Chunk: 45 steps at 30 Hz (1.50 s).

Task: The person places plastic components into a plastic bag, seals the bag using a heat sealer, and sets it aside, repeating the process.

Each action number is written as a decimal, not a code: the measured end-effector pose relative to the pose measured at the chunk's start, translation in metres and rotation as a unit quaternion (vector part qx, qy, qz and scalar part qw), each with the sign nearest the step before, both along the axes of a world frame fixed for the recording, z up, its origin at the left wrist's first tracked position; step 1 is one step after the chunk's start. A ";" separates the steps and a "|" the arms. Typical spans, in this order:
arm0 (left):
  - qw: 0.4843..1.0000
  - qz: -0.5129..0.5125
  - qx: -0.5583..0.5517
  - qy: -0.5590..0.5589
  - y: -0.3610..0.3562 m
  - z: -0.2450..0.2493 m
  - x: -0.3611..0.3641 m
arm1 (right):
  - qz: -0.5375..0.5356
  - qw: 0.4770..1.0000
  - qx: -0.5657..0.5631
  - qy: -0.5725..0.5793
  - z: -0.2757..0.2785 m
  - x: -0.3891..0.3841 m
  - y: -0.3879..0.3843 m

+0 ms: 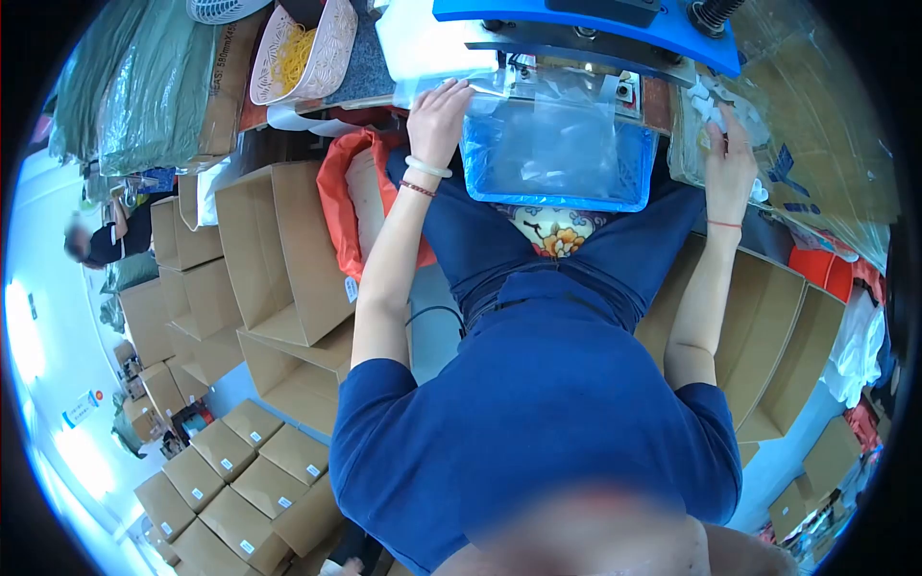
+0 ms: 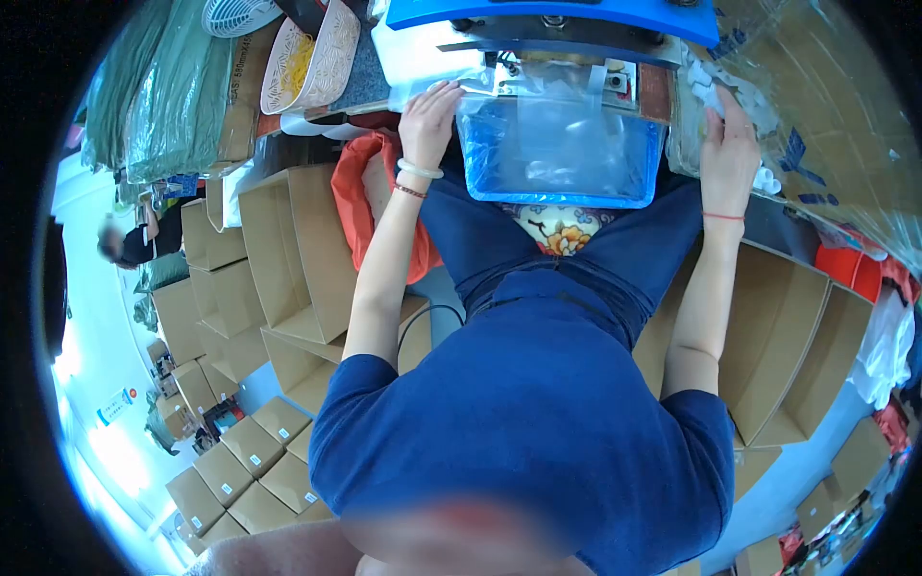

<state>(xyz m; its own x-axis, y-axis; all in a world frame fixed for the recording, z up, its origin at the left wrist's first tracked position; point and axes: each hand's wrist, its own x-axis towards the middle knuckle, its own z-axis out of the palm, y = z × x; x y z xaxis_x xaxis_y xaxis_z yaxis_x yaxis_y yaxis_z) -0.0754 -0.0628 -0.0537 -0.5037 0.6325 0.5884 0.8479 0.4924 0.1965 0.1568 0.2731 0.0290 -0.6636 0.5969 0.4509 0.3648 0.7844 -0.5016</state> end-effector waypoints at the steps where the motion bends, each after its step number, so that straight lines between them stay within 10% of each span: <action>1: 0.998 0.013 0.012 -0.060 -0.003 0.010 0.007 | 0.060 0.997 0.036 0.026 0.004 0.006 -0.003; 8: 0.889 0.017 0.150 -0.433 0.011 0.079 0.057 | 0.237 0.921 -0.309 -0.004 0.031 -0.011 -0.112; 13: 0.830 -0.073 0.132 -0.537 0.026 0.108 0.081 | 0.298 0.933 -0.178 0.098 0.086 -0.029 -0.113; 18: 0.776 -0.138 0.045 -0.614 0.034 0.109 0.078 | 0.402 0.904 -0.107 -0.098 0.084 -0.035 -0.083; 20: 0.620 -0.198 0.023 -0.759 0.039 0.098 0.071 | 0.455 0.865 -0.118 -0.176 0.072 -0.044 -0.073; 23: 0.517 -0.177 0.095 -0.832 0.056 0.075 0.062 | 0.318 0.898 -0.259 -0.160 0.049 -0.056 -0.060; 28: 0.420 -0.114 0.266 -0.860 0.097 0.046 0.042 | 0.082 0.987 0.104 -0.092 0.017 -0.037 -0.009; 32: 0.446 -0.120 0.253 -0.850 0.093 0.036 0.043 | -0.003 0.961 0.185 -0.204 -0.046 -0.030 0.034; 36: 0.862 0.010 0.161 -0.480 0.055 0.043 0.007 | -0.010 0.997 0.040 -0.069 -0.044 -0.030 0.029; 38: 0.986 0.032 0.152 -0.056 0.043 0.030 -0.029 | 0.015 1.000 0.016 -0.013 -0.038 -0.026 0.024; 40: 0.997 -0.001 -0.026 -0.073 0.025 0.009 -0.034 | 0.011 0.997 0.079 -0.024 -0.025 -0.018 0.021; 43: 0.999 -0.038 -0.010 -0.007 -0.002 0.000 -0.009 | 0.014 0.997 0.072 0.040 0.006 -0.004 0.002; 45: 0.995 0.005 0.027 -0.098 -0.006 0.022 0.006 | 0.040 0.990 -0.130 0.046 0.035 -0.002 -0.039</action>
